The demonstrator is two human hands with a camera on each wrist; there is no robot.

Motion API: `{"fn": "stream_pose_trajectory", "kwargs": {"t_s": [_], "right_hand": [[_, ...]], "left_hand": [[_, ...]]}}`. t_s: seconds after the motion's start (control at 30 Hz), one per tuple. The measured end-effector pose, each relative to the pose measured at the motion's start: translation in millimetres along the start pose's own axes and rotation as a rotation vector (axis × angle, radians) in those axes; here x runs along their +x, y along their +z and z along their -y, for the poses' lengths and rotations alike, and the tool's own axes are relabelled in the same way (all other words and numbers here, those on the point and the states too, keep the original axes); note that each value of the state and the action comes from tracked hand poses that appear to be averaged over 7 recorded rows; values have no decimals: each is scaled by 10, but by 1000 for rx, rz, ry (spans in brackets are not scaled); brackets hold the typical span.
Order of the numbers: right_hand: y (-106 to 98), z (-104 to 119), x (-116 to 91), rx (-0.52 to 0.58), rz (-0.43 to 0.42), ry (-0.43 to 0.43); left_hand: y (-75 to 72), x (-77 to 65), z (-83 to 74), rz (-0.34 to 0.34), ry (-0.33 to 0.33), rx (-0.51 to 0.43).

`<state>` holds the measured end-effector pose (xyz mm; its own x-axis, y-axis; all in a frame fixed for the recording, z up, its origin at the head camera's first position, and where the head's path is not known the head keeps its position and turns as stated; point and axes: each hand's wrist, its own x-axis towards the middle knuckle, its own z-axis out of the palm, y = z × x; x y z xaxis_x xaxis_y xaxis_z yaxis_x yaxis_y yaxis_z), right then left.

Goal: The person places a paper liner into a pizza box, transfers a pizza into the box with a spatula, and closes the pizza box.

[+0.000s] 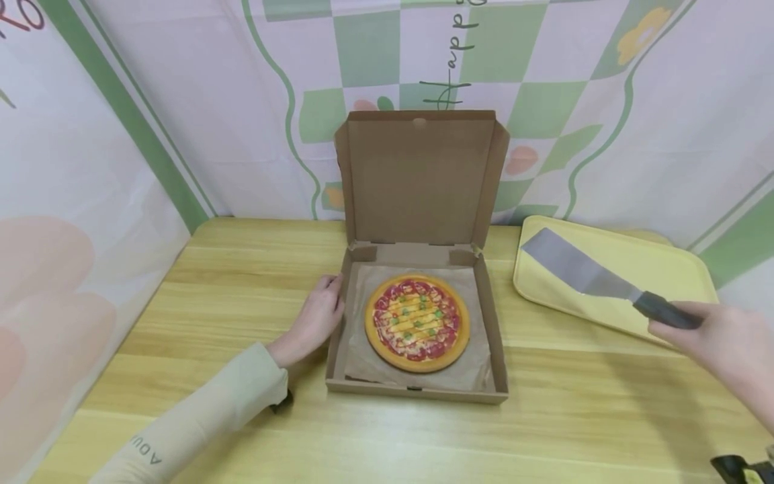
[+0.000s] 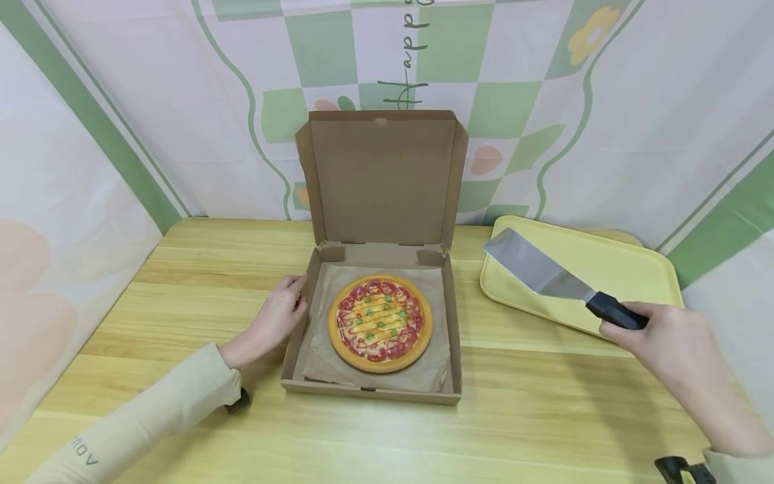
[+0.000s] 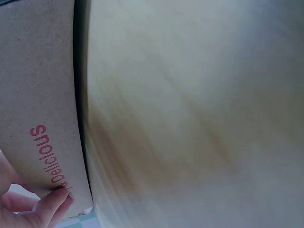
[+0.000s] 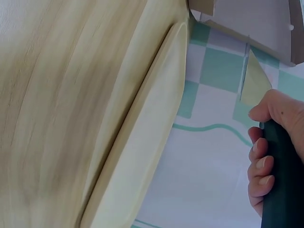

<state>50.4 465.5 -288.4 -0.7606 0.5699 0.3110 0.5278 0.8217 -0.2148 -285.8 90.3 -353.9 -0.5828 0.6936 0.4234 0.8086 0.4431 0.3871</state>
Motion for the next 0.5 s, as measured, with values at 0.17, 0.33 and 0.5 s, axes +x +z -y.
{"fn": "stream_pose_trajectory", "kwargs": {"t_s": [0.17, 0.33, 0.5], "right_hand": [[6, -61, 28, -25, 15, 54], [33, -148, 58, -25, 20, 82], [57, -226, 82, -18, 62, 121]], "left_hand": [[-2, 1, 6, 7, -5, -3], [3, 0, 10, 14, -11, -2], [-3, 2, 7, 24, -23, -7]]}}
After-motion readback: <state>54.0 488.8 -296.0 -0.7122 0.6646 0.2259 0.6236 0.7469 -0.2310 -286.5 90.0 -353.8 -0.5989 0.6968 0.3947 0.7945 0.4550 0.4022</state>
